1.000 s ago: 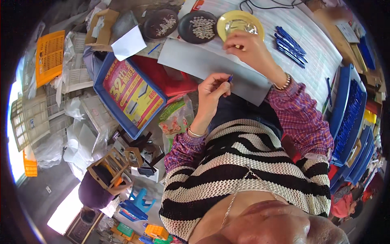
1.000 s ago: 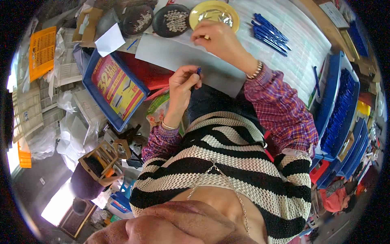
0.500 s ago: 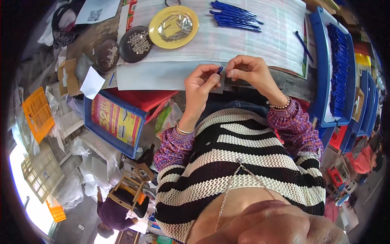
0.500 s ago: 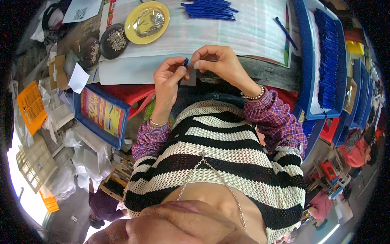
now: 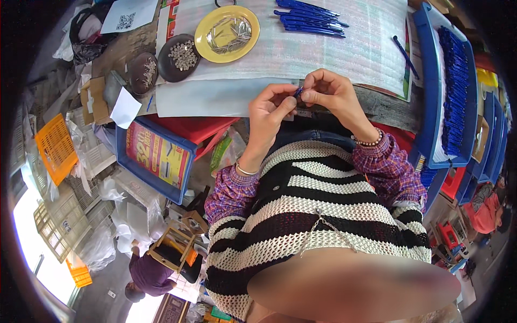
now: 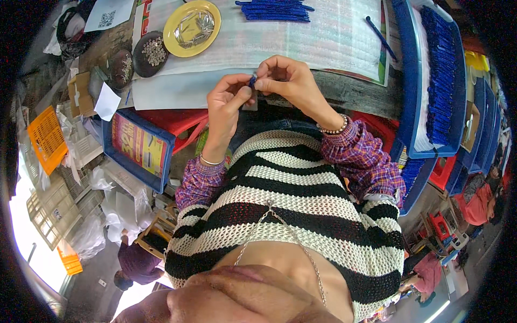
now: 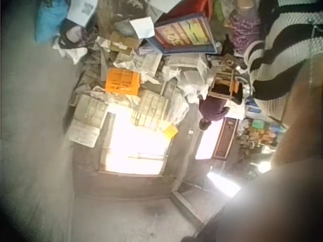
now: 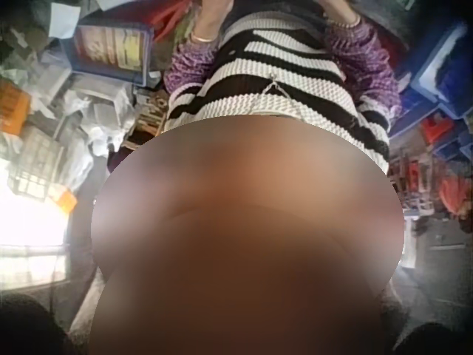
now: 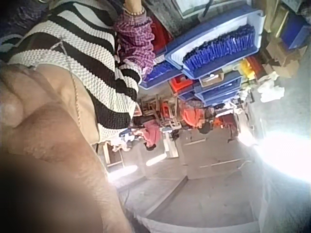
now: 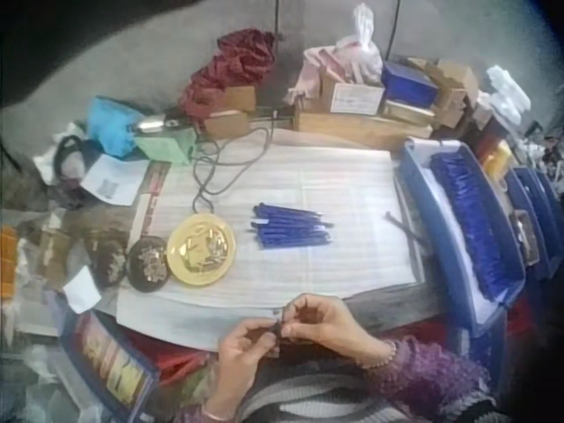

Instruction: Assembling plastic pens by inserting ink refills and attaching caps at a manual workstation.

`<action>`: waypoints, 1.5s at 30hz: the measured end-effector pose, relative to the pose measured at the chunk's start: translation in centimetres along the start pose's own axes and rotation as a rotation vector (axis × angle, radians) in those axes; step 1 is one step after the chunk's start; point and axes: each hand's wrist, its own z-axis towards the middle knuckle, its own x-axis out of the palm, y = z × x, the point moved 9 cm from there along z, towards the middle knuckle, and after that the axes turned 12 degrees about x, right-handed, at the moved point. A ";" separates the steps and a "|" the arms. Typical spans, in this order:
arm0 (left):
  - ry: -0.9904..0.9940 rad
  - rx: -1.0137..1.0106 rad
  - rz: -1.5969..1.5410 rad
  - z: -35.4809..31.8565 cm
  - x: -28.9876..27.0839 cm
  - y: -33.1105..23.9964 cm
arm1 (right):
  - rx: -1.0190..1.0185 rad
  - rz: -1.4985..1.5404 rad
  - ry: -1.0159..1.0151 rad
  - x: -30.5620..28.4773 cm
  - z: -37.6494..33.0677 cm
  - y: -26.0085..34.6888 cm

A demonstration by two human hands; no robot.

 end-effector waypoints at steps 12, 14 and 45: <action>-0.036 -0.108 -0.227 -0.1 0.0 1.3 | -0.047 0.019 -0.021 0.6 -0.1 0.6; -0.038 -0.103 -0.225 -0.1 0.1 1.2 | -0.048 0.016 -0.036 0.6 -0.2 0.7; -0.118 0.157 0.008 0.2 0.8 -1.2 | -0.272 -0.089 -0.195 0.0 -0.8 1.6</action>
